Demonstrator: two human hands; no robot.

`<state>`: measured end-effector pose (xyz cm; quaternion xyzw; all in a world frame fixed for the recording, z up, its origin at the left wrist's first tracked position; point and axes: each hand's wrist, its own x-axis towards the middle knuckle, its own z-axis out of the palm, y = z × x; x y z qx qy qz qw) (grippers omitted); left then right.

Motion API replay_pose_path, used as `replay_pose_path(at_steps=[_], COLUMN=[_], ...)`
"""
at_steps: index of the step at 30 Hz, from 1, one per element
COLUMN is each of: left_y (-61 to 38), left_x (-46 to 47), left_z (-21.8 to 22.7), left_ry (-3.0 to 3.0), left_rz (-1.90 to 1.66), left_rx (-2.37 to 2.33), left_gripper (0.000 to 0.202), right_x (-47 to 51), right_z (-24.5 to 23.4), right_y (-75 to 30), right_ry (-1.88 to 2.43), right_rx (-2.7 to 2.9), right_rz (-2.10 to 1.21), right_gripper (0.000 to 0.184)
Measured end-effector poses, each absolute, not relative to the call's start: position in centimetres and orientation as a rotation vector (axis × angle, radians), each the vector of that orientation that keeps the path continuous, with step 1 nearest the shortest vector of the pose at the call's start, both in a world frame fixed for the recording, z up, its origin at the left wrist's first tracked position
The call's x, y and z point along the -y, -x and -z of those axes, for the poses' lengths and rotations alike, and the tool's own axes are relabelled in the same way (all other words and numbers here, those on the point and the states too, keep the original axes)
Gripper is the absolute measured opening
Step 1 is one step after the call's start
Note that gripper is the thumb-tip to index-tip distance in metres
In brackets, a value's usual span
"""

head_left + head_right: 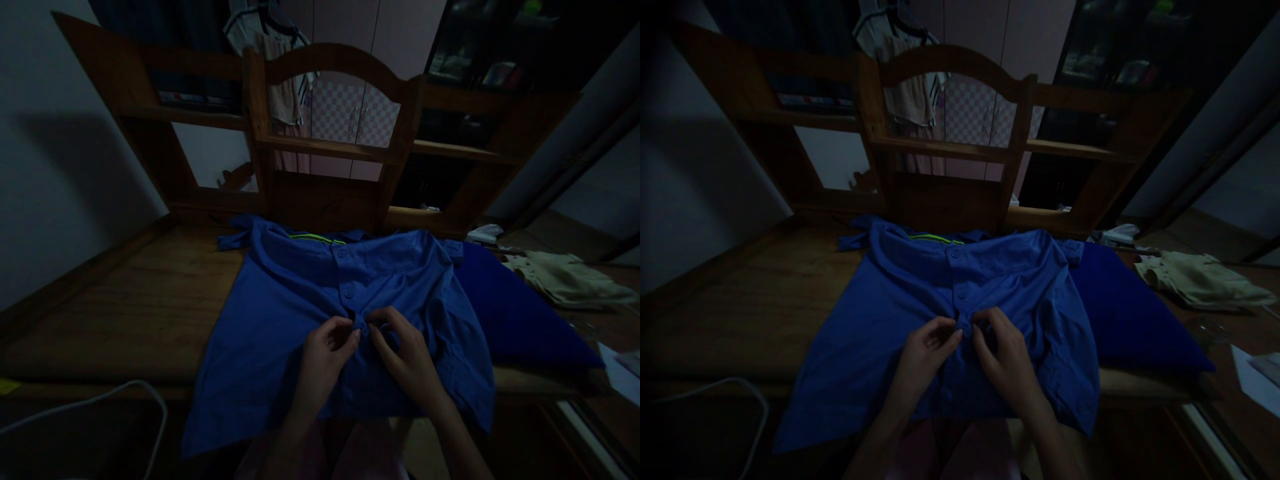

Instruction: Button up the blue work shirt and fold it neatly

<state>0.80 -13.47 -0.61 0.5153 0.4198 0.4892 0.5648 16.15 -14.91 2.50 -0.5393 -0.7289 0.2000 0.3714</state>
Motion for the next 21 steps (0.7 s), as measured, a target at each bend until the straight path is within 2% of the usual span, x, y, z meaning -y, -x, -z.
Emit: replay_pose_path(at_steps=[8, 12, 17, 21], left_y=[-0.2, 0.8, 5.0, 10.9], left_x=[14.6, 16.5, 17.3, 15.7], left_z=[0.6, 0.3, -0.1, 0.4], left_ry=[-1.082, -1.219, -1.598, -1.772], left_rz=[-1.153, -1.057, -1.039, -1.206], left_rx=[-1.035, -1.142, -1.666, -2.19], left_gripper=[0.027, 0.032, 0.029, 0.04], right_x=[18.2, 19.9, 21.5, 22.3], right_z=[-0.7, 1.1, 0.5, -1.0], right_y=[-18.1, -20.6, -23.8, -26.7], right_ry=[1.528, 1.641, 1.726, 1.879], right_rx=[2.084, 2.157, 1.998, 1.551], right_rz=[-0.37, -0.171, 0.056, 0.362], right_gripper=[0.046, 0.052, 0.046, 0.064])
